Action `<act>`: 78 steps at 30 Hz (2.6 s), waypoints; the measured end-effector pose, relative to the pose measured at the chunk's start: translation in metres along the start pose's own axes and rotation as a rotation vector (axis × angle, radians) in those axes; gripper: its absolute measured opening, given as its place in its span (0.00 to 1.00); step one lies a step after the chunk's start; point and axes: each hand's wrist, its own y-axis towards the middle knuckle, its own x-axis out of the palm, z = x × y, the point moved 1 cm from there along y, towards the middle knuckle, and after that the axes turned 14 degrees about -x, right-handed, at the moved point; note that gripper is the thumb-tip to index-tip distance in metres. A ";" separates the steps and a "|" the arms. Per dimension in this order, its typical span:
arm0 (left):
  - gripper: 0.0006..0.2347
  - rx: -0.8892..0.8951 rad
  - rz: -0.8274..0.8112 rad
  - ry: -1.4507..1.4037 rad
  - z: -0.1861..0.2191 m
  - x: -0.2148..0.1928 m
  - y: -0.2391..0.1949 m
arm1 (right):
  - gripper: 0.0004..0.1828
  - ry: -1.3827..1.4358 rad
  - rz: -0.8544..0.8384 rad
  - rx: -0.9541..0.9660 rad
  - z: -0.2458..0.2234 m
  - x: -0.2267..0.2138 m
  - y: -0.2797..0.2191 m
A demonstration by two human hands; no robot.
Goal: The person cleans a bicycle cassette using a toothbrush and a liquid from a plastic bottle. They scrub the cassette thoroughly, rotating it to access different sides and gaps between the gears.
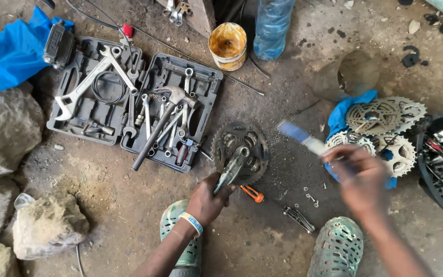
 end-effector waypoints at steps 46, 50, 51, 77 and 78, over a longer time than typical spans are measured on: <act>0.13 0.060 -0.060 0.089 0.026 0.001 0.022 | 0.02 -0.002 -0.312 0.004 0.082 0.100 0.035; 0.14 0.101 -0.030 0.188 0.027 -0.004 0.026 | 0.04 -0.131 -0.262 -0.095 0.090 0.106 0.043; 0.15 0.109 -0.027 0.209 0.028 -0.005 0.026 | 0.03 -0.130 -0.339 -0.107 0.073 0.111 0.038; 0.16 0.130 -0.028 0.381 0.025 -0.007 0.046 | 0.05 -0.063 -0.026 -0.064 0.087 0.117 0.019; 0.15 0.124 -0.015 0.371 0.018 -0.006 0.047 | 0.05 -0.067 -0.046 -0.102 0.095 0.127 0.012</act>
